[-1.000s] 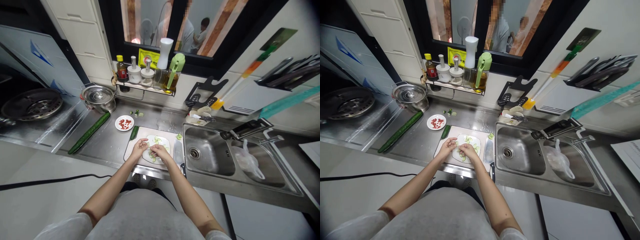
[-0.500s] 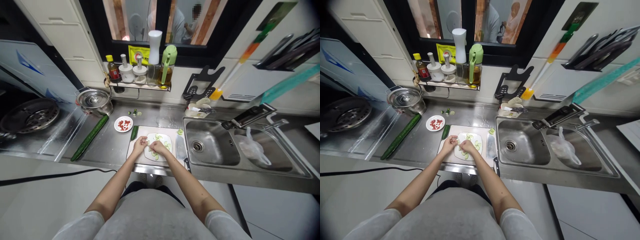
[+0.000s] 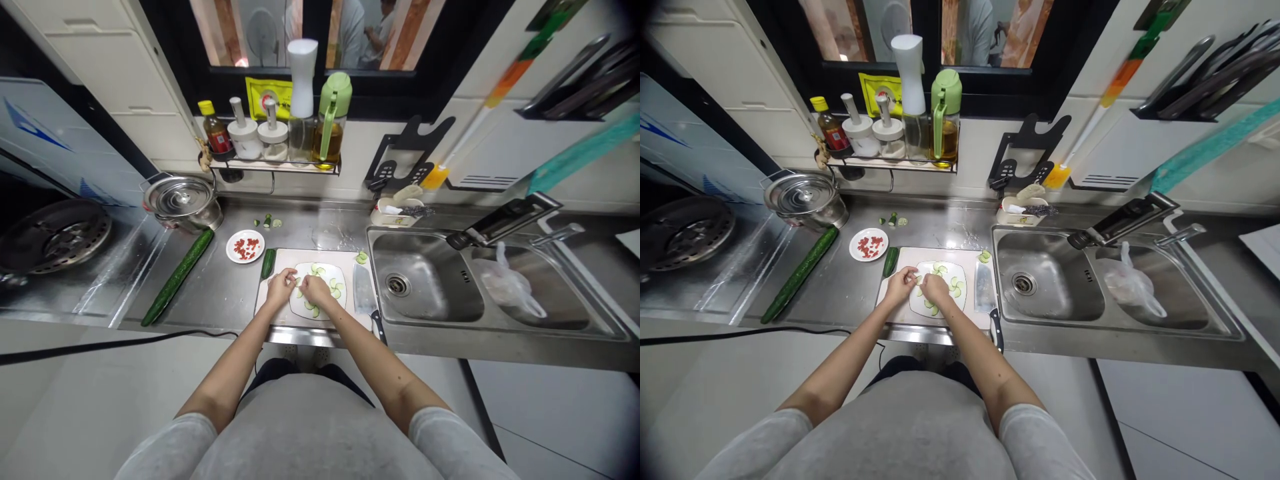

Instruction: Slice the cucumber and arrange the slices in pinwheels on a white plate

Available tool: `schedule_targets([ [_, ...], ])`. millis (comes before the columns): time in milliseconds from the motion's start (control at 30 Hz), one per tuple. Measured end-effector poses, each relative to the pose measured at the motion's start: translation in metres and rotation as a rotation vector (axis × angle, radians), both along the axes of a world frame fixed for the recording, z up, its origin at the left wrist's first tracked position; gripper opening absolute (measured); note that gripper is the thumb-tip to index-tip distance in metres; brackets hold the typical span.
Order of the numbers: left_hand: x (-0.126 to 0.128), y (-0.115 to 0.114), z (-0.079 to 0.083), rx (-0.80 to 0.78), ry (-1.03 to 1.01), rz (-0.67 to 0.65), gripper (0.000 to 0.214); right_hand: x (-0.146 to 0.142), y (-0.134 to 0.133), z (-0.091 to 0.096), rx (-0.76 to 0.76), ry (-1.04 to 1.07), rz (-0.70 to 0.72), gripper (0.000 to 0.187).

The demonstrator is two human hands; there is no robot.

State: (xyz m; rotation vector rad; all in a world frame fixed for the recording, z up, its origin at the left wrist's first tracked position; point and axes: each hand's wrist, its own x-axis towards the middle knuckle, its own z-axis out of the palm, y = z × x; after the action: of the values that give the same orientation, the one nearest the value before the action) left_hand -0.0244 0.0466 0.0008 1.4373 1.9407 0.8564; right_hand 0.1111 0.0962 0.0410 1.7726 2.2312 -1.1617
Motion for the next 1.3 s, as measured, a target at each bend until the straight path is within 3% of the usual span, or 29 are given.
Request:
schedule_targets([
  [233, 0.0, -0.015, 0.011, 0.049, 0.31, -0.005, 0.024, 0.01, -0.023, 0.006, 0.25, -0.22, 0.175, 0.025],
  [433, 0.004, -0.022, 0.014, 0.009, 0.42, -0.009, 0.026, 0.005, -0.045, 0.005, 0.308, -0.283, 0.244, 0.031],
  [1300, -0.002, -0.008, 0.005, -0.018, 0.328, -0.078, 0.03, 0.008, -0.048, 0.001, 0.254, -0.28, 0.298, 0.035],
])
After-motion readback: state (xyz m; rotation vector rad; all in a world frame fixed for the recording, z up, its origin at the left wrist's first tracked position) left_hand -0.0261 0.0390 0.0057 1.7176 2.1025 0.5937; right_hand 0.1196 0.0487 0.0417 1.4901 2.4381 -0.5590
